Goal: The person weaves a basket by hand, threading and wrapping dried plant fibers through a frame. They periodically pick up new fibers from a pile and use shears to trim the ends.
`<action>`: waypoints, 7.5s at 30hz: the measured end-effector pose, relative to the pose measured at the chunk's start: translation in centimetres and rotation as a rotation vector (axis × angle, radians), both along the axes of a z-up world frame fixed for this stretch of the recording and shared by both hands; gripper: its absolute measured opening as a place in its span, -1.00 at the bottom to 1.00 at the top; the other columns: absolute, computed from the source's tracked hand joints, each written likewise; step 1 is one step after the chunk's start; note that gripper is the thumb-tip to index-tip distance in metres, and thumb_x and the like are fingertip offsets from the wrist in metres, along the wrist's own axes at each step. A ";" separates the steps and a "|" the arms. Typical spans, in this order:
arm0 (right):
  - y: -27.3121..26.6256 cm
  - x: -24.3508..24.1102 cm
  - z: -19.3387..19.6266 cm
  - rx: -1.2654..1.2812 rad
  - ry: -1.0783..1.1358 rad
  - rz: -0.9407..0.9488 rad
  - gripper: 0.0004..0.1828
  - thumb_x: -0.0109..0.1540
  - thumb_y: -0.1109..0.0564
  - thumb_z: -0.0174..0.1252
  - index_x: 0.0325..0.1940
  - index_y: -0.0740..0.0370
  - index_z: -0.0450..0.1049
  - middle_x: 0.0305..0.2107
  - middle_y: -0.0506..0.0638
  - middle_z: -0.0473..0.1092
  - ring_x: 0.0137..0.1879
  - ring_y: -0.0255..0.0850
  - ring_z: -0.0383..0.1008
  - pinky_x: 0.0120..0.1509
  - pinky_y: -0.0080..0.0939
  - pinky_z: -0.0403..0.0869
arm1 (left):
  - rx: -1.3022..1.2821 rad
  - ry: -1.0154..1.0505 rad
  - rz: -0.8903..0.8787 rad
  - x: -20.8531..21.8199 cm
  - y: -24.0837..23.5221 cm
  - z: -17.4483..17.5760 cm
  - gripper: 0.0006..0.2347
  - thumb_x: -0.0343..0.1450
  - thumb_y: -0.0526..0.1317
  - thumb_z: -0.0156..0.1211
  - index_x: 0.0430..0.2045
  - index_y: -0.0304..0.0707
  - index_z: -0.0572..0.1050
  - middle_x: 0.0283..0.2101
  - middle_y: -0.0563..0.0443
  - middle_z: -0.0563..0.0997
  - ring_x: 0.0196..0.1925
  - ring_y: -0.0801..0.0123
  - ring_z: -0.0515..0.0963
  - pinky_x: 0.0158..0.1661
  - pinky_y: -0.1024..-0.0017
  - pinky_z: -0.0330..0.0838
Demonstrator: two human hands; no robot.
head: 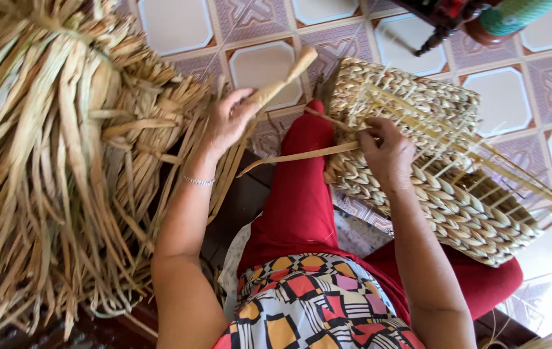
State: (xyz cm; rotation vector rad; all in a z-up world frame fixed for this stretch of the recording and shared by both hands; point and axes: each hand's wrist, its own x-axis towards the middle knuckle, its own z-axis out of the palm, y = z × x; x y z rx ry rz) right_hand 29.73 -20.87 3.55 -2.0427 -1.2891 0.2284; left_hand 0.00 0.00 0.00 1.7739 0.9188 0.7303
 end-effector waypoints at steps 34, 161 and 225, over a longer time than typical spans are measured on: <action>-26.9 3.5 5.4 0.561 0.750 -0.365 -0.69 0.35 0.22 0.21 0.19 0.25 0.50 -0.17 -0.15 0.49 -0.07 -0.47 0.46 0.02 -0.42 0.48 | -0.690 -0.089 -0.980 21.8 -18.9 4.8 -0.81 0.52 -0.37 0.12 -0.01 -0.43 0.50 -0.26 -0.03 0.59 -0.31 0.40 0.57 -0.25 0.44 0.51; -24.0 -4.2 7.7 0.193 0.024 -0.009 -0.63 0.31 0.33 0.09 0.22 0.40 0.35 -0.20 0.23 0.39 -0.10 0.15 0.47 -0.04 0.03 0.48 | 1.137 0.002 -0.718 15.2 -21.4 15.8 -0.74 0.46 -0.39 0.22 0.03 -0.31 0.45 -0.10 -0.04 0.55 -0.01 0.23 0.54 0.06 0.23 0.42; -22.3 -4.2 8.6 0.272 -0.387 -0.047 -0.87 0.15 0.27 0.28 -0.33 0.27 0.43 -0.58 0.00 0.34 -0.52 -0.11 0.42 -0.44 -0.11 0.43 | 0.330 -0.283 -0.920 15.9 -25.6 11.0 -0.79 0.44 -0.35 0.31 -0.09 -0.36 0.49 -0.11 -0.10 0.63 -0.09 0.22 0.69 -0.09 0.41 0.61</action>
